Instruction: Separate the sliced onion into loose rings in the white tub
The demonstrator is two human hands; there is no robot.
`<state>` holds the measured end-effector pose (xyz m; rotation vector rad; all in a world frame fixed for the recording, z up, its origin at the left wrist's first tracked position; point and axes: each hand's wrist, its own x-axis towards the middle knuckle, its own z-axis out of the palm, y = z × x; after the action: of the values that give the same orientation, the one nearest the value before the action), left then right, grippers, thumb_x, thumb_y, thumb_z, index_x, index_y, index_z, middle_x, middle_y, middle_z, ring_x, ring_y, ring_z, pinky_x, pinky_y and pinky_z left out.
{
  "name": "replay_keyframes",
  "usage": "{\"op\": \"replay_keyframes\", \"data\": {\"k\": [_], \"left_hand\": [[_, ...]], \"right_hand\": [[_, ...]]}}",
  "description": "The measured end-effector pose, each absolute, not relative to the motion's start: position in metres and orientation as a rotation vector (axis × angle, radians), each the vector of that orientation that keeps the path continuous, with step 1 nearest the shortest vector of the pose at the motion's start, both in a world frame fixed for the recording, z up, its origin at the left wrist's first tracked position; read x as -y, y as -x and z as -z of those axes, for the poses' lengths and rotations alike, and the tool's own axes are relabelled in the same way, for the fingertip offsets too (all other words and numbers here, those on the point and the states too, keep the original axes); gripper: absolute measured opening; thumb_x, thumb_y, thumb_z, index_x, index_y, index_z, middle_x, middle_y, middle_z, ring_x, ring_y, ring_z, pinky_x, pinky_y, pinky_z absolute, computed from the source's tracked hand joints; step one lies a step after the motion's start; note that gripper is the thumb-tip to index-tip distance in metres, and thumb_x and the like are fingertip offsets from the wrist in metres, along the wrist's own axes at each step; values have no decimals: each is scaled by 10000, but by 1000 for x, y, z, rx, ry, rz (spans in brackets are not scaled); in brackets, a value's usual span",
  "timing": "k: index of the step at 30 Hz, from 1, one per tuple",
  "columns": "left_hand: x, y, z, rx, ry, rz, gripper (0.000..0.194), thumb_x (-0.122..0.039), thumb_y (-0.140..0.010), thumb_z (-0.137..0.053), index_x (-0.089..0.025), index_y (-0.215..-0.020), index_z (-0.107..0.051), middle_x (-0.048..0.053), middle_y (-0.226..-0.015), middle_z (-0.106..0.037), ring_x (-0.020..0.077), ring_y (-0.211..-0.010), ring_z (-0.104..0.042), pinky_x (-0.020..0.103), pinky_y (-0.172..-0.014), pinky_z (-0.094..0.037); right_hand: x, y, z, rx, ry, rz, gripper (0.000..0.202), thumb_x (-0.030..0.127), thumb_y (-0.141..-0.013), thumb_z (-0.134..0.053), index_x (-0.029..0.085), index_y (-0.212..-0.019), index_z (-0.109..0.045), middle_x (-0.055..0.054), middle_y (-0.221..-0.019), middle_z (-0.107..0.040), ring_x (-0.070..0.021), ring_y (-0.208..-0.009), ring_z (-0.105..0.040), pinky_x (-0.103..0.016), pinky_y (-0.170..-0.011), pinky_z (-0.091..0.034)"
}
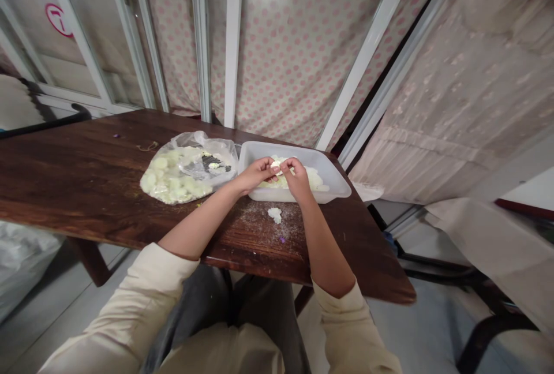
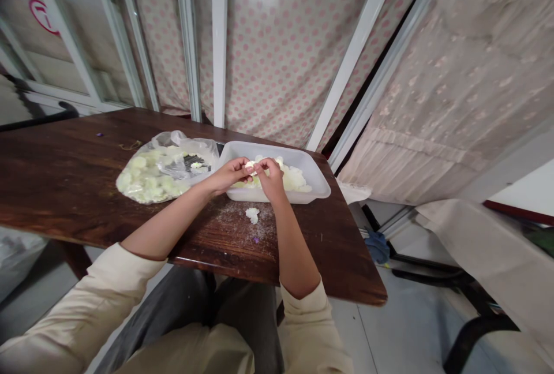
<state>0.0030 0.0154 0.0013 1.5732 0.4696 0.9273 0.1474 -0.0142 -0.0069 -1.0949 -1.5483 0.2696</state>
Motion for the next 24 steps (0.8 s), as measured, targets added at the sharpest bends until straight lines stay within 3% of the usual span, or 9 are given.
{"op": "replay_keyframes", "data": {"k": [17, 24], "left_hand": [[-16, -4, 2, -499, -1539, -892, 390, -478, -676, -625, -136, -761, -456, -30, -638, -517, 53, -585, -476, 199, -591, -359], [-16, -3, 1, -495, -1536, -896, 390, -481, -680, -622, -140, -768, -453, -28, -640, -522, 54, -585, -480, 200, -598, -363]], "right_hand": [[11, -149, 11, 1302, 1258, -184, 294, 410, -825, -395, 208, -616, -354, 47, -572, -373, -118, -591, -383, -251, -607, -318], [12, -148, 9, 1368, 1192, -268, 246, 433, -817, -402, 202, -754, -459, 14, -727, -490, -131, -709, -460, -262, -702, -360]]}}
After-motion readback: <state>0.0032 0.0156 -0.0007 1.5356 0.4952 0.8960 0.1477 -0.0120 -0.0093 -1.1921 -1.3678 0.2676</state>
